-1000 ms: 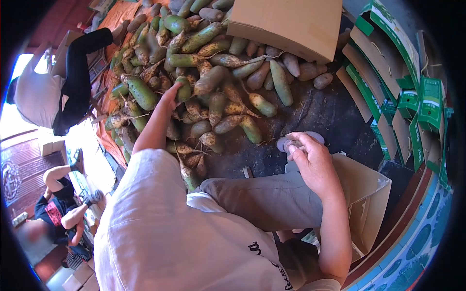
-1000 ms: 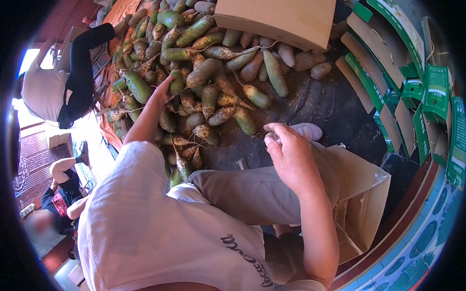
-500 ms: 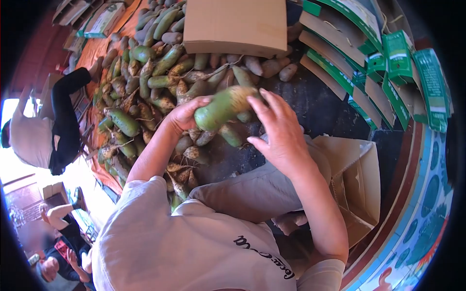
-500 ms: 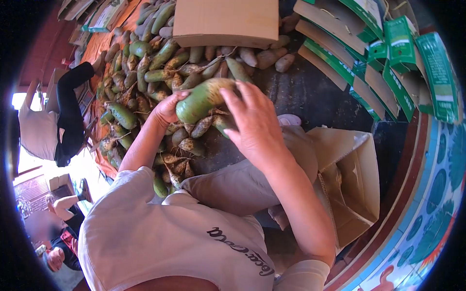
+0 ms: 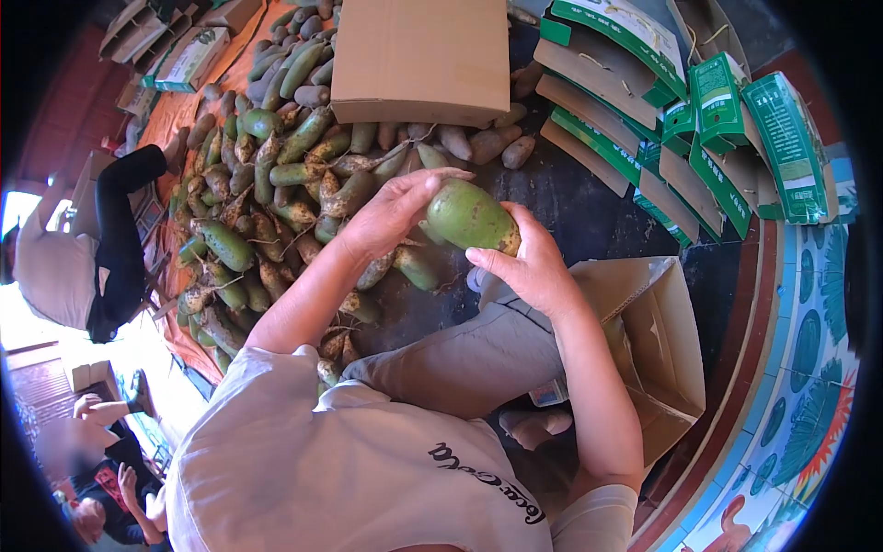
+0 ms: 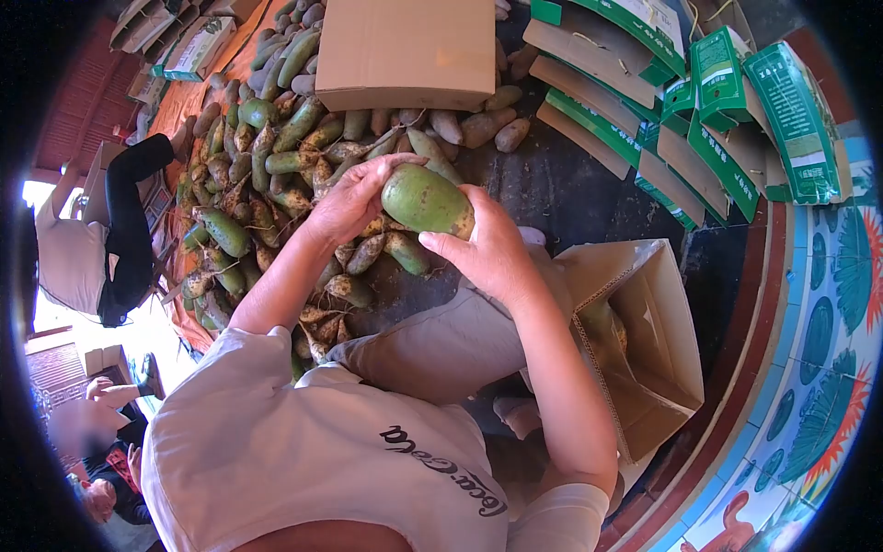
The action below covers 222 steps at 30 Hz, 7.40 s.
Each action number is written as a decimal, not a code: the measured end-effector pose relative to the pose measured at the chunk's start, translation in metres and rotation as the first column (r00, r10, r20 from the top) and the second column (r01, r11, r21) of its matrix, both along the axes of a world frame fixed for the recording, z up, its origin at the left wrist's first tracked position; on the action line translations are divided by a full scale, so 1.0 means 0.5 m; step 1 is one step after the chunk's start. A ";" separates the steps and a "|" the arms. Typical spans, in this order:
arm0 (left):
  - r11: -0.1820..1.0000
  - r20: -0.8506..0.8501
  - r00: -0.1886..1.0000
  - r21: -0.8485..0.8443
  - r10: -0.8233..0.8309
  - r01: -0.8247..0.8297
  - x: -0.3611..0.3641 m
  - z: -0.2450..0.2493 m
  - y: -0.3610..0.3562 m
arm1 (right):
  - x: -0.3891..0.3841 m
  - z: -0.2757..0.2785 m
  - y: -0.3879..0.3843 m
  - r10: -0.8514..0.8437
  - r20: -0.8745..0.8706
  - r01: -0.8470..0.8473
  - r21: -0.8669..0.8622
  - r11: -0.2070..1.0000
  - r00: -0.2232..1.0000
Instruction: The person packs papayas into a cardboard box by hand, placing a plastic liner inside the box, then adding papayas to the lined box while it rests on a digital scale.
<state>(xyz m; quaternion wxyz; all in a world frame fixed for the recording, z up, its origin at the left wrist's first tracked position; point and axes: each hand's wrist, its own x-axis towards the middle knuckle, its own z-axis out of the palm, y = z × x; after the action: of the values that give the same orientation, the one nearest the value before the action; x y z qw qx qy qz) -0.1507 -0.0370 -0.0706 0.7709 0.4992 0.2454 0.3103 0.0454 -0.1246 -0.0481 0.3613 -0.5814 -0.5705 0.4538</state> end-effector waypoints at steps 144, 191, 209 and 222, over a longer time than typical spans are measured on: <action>0.167 -0.833 0.045 0.057 0.551 -0.984 -0.483 -0.744 0.209 | 0.249 -0.043 -0.515 -0.531 0.739 0.708 0.104 0.699 0.415; 0.722 0.139 0.990 0.685 0.008 -0.102 0.277 0.243 0.000 | 0.203 0.185 -0.095 -0.417 -0.267 0.483 0.268 0.834 0.869; -0.104 -0.715 0.681 0.698 -0.160 0.709 0.580 0.050 -0.275 | 0.415 0.211 -0.526 -0.163 0.913 0.544 -0.072 0.836 0.373; -0.488 -0.961 0.023 0.161 -0.277 0.858 0.541 0.024 -0.373 | 0.477 -0.061 -0.467 0.407 0.793 0.328 -0.573 0.751 0.454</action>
<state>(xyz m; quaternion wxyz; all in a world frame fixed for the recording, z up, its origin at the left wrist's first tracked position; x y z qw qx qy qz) 0.1197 -0.2234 -0.0588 0.1923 0.8937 -0.1956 -0.3549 0.2838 -0.3582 -0.0785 -0.2332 -0.8012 -0.4865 0.2588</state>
